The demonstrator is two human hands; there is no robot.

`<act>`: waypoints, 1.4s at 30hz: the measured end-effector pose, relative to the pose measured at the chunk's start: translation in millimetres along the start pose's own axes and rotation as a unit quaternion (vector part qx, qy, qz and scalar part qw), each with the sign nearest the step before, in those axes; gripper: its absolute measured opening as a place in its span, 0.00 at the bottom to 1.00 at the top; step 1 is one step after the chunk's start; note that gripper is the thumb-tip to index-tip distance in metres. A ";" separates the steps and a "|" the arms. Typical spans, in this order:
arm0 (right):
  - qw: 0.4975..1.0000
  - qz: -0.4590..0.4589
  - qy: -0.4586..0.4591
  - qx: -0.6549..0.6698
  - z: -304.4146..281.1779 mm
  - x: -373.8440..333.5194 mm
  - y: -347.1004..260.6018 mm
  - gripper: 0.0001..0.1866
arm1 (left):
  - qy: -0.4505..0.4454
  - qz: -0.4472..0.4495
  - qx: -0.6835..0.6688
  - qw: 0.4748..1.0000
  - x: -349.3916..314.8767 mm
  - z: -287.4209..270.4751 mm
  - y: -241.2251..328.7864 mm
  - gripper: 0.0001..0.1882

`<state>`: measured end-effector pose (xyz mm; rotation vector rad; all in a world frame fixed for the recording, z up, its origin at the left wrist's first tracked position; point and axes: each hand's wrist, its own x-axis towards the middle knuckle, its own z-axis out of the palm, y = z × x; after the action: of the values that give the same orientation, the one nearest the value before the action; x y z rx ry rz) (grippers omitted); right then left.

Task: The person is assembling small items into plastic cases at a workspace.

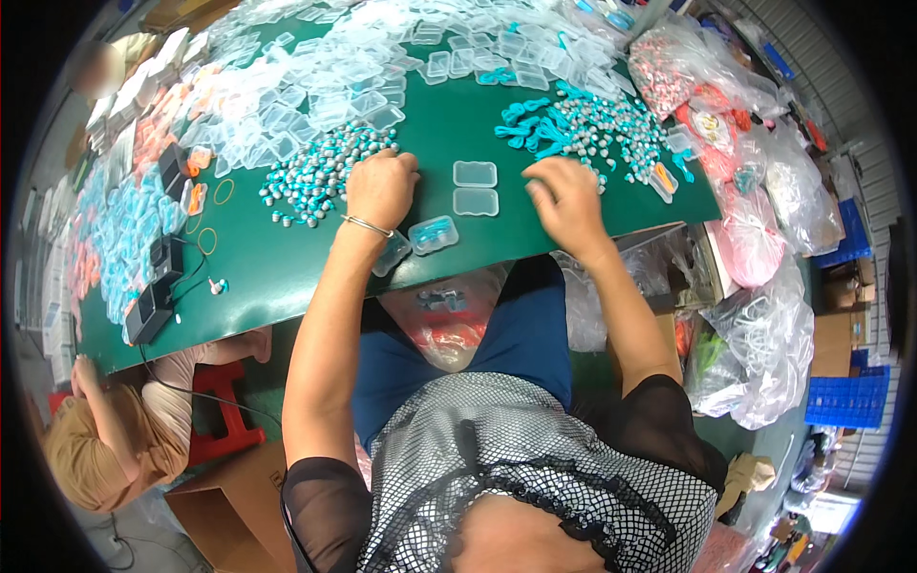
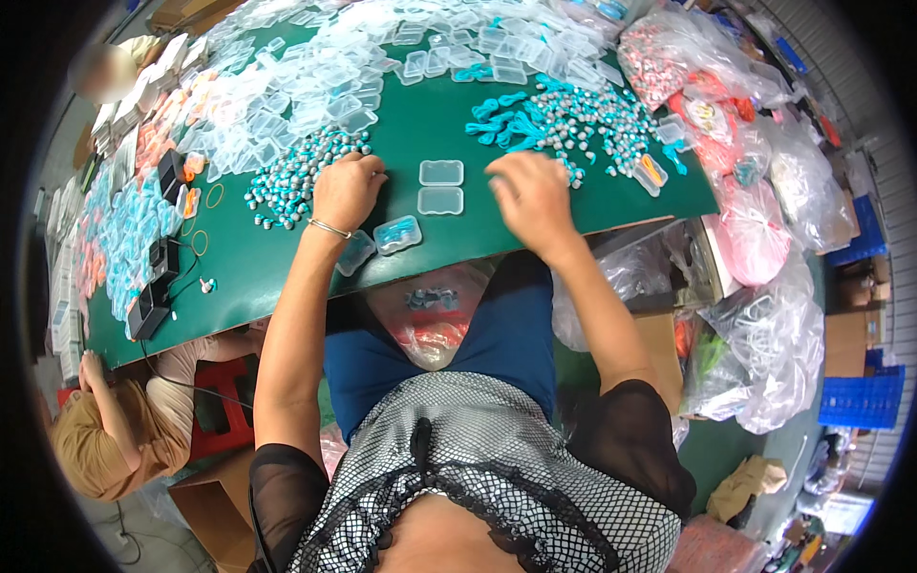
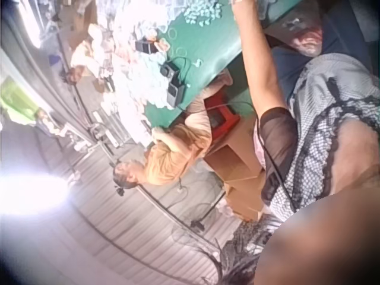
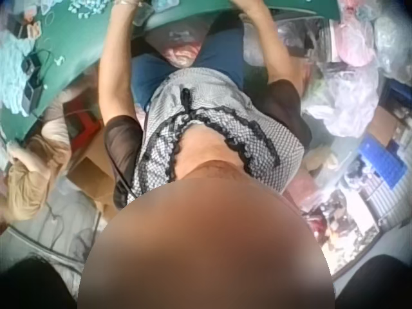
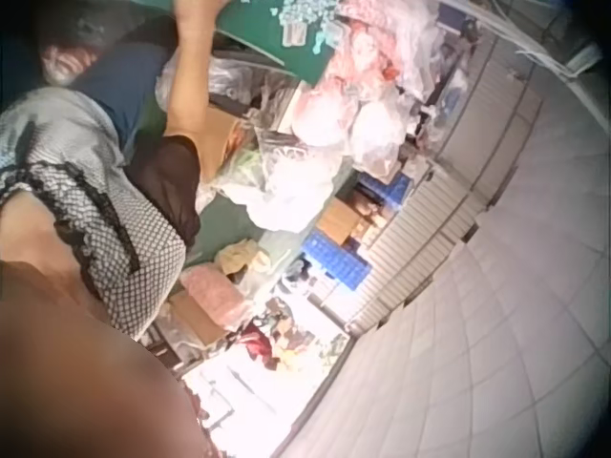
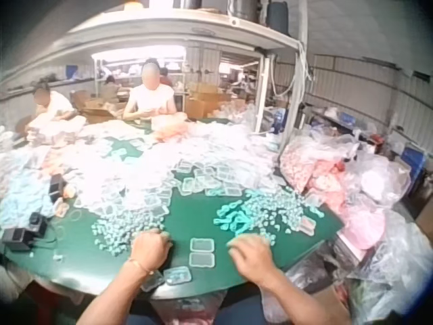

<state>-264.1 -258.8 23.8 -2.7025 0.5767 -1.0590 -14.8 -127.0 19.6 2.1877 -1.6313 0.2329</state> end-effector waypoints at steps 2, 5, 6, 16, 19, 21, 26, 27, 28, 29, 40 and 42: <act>0.992 0.072 0.045 -0.098 -8.2 -0.2 36.2 0.04 | 0.024 -0.008 -0.040 0.999 1.4 3.7 -0.3 0.03; 0.977 0.086 0.053 -0.191 -9.7 4.3 65.4 0.04 | 0.025 -0.027 -0.045 0.998 4.2 6.8 1.2 0.03; 0.976 0.086 0.052 -0.191 -6.7 7.9 69.6 0.04 | 0.027 -0.039 -0.046 0.998 4.3 6.2 1.9 0.03; 0.986 0.088 0.024 -0.140 -4.8 12.6 37.1 0.05 | 0.037 -0.035 -0.142 0.989 -2.4 -1.0 6.2 0.06; 0.994 0.070 0.028 0.081 0.6 9.0 -1.7 0.04 | -0.012 -0.009 -0.249 0.968 -3.1 -14.9 19.5 0.08; 0.989 0.102 -0.008 0.106 14.9 3.5 -24.3 0.04 | -0.039 0.028 -0.270 0.962 -5.4 -16.8 31.7 0.10; 0.997 0.063 0.006 0.038 37.6 -1.8 -45.2 0.04 | -0.087 0.059 -0.255 0.961 -7.2 -11.6 49.9 0.08; 0.999 0.039 0.018 0.004 40.7 -3.2 -45.5 0.05 | -0.092 0.060 -0.237 0.965 -7.6 -8.6 50.4 0.08; 0.999 0.032 0.021 -0.003 41.7 -3.5 -45.2 0.06 | -0.101 0.060 -0.233 0.965 -7.7 -4.6 50.0 0.08; 0.999 0.031 0.020 -0.003 40.4 -3.2 -44.6 0.06 | -0.101 0.059 -0.234 0.965 -8.8 -2.4 49.4 0.08; 0.981 -0.022 -0.006 -0.191 33.8 43.8 33.6 0.07 | -0.122 0.052 -0.179 0.975 -6.8 -18.7 44.3 0.26; 0.978 -0.029 -0.027 -0.204 38.4 52.8 43.4 0.08 | -0.124 0.056 -0.166 0.977 -5.4 -14.0 43.8 0.27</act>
<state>-214.9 -319.2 15.0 -3.1037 0.7862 -0.9651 -56.4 -126.9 39.8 1.9330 -1.7778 -0.2766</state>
